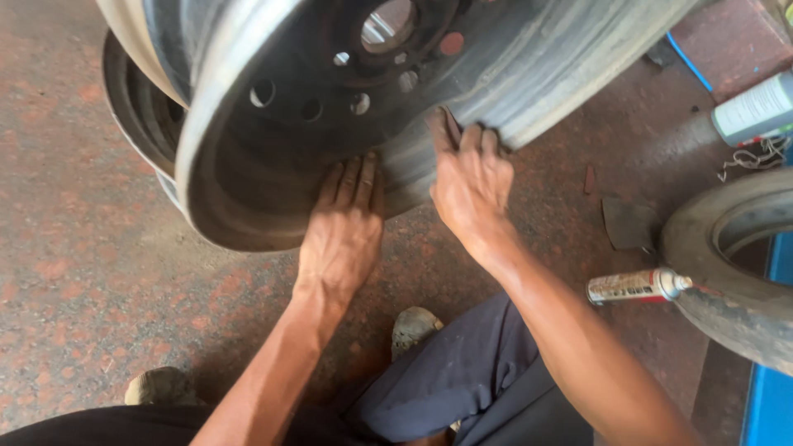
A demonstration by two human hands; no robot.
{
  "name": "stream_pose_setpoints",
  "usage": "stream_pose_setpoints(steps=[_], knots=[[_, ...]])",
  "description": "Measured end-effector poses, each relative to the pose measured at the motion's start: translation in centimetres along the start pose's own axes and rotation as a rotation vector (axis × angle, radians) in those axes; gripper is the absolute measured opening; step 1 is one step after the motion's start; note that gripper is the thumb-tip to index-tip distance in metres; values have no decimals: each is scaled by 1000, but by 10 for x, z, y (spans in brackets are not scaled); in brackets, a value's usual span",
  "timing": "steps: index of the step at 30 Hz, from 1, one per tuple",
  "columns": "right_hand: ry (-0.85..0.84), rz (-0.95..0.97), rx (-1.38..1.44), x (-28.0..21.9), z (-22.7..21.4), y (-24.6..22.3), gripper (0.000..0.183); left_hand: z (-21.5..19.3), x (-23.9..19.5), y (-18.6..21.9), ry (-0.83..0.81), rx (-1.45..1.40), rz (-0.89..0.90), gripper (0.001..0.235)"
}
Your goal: The person scrubs the inner surface of a metal wheel rim using a small abrasive pad. They rotate the rim periodically to access different sections and continue scrubbing the curved interior and edges.
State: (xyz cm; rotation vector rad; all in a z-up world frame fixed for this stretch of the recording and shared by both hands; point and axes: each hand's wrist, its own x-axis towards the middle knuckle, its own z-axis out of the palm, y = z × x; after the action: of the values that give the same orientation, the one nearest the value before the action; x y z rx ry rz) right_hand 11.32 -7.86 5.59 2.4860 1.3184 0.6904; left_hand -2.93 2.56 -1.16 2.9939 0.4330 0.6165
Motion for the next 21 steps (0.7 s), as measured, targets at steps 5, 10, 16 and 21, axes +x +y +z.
stream_pose_setpoints(steps=[5,10,16,21], knots=[[-31,-31,-125,-10,-3,2,86,-25,-6,-6,-131,36,28,56],[30,-25,44,-15,-16,-5,93,-52,-12,-13,-304,360,188,60],[12,-24,75,-2,-9,-14,77,-37,-22,-15,-151,258,115,54],[-80,-30,41,-3,-14,-20,83,-33,-18,-18,-115,373,111,52]])
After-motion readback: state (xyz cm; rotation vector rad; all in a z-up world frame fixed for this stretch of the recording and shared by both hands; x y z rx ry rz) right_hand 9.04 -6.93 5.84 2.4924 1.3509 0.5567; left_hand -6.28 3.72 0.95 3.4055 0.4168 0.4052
